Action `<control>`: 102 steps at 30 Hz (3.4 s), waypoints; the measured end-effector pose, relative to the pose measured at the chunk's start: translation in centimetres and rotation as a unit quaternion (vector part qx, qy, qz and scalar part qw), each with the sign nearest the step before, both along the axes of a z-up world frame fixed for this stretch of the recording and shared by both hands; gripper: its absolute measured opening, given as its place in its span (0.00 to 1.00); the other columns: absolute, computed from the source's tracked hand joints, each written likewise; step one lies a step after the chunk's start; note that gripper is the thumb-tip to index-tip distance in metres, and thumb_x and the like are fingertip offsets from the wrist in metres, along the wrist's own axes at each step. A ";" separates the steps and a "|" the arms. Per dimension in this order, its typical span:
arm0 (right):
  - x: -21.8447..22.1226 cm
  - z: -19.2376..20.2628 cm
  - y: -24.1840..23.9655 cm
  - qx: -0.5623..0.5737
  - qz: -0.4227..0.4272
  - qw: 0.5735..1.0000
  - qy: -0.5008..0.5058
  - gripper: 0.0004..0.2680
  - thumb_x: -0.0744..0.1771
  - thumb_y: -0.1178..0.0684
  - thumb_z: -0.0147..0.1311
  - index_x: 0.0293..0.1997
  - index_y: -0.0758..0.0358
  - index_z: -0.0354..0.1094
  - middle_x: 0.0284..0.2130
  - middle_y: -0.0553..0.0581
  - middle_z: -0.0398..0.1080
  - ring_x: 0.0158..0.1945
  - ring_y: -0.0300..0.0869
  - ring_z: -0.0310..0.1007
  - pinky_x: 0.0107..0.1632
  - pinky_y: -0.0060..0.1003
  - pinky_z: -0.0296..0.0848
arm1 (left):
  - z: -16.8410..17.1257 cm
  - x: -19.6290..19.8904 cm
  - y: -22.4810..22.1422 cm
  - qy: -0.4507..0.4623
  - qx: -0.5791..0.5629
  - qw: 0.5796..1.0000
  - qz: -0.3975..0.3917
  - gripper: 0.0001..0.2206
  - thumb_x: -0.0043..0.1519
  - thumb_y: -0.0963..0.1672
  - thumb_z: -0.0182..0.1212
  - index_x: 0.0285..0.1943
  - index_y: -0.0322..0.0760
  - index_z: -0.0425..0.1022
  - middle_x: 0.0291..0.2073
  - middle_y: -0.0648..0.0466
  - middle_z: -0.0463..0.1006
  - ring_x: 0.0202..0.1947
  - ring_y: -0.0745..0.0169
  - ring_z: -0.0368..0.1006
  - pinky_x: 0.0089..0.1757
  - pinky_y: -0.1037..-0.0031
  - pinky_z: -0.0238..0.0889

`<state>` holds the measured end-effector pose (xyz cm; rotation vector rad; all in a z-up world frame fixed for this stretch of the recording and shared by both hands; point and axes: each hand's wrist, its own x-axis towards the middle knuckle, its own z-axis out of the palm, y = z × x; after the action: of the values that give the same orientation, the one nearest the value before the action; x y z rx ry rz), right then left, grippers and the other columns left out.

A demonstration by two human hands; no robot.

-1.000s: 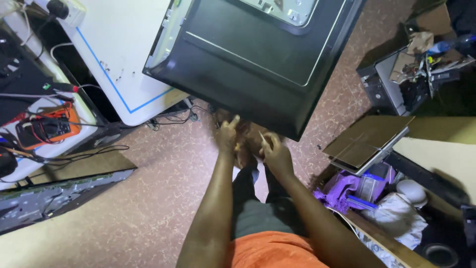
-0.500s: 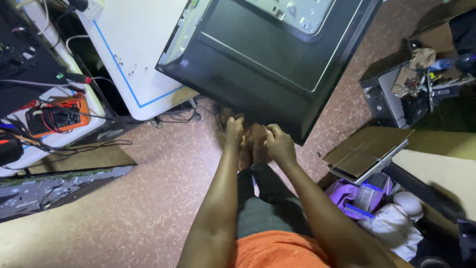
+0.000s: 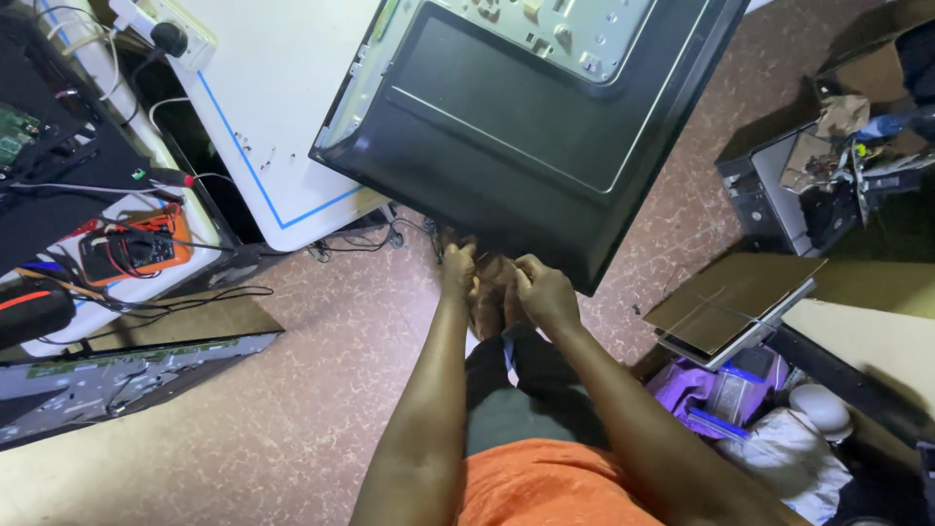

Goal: Prying open the back cover of a flat-screen television using a small tool

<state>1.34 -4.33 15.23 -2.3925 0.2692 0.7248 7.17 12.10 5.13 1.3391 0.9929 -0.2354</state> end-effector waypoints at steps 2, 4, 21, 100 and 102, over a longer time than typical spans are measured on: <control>0.1 -0.6 -0.3 0.009 0.001 1.000 -0.003 0.11 0.71 0.42 0.52 0.59 0.36 0.75 0.44 0.56 0.84 0.53 0.60 0.83 0.56 0.58 0.79 | 1.1 0.0 -0.1 -0.017 -0.023 0.999 0.025 0.13 0.62 0.44 0.66 0.50 0.32 0.69 0.45 0.35 0.72 0.42 0.39 0.74 0.40 0.57 0.69; 0.3 -1.2 -0.6 0.016 0.004 1.000 -0.003 0.11 0.71 0.43 0.51 0.59 0.37 0.75 0.44 0.58 0.84 0.53 0.62 0.82 0.56 0.59 0.79 | 1.4 0.0 -0.1 -0.031 -0.049 0.997 0.052 0.12 0.61 0.43 0.66 0.49 0.34 0.70 0.43 0.39 0.72 0.39 0.45 0.73 0.36 0.61 0.69; 1.4 -5.3 5.5 -0.211 0.108 0.965 -0.108 0.09 0.69 0.55 0.49 0.46 0.57 0.78 0.26 0.64 0.80 0.33 0.59 0.85 0.34 0.55 0.84 | -7.0 -3.8 0.4 0.040 -0.113 0.991 0.051 0.12 0.62 0.41 0.66 0.54 0.36 0.76 0.40 0.42 0.76 0.27 0.53 0.76 0.28 0.73 0.70; -5.5 -5.5 11.5 -0.110 -0.221 0.949 -0.196 0.07 0.73 0.54 0.46 0.57 0.54 0.67 0.37 0.66 0.75 0.42 0.66 0.82 0.45 0.60 0.82 | -14.2 -3.8 5.5 -0.178 0.316 0.702 -0.613 0.13 0.71 0.47 0.51 0.48 0.62 0.85 0.36 0.56 0.89 0.43 0.44 0.85 0.46 0.59 0.78; -6.8 -4.1 11.4 -0.136 -0.192 0.949 -0.209 0.08 0.74 0.54 0.46 0.58 0.57 0.69 0.39 0.69 0.77 0.43 0.66 0.83 0.42 0.60 0.82 | -15.9 -2.2 5.0 -0.246 0.388 0.674 -0.579 0.07 0.59 0.56 0.65 0.43 0.67 0.83 0.32 0.67 0.87 0.37 0.55 0.86 0.42 0.63 0.80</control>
<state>-5.41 7.06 11.16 -2.5649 0.6647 -0.0044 4.95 17.10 -10.82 2.5324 -0.4606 -0.3758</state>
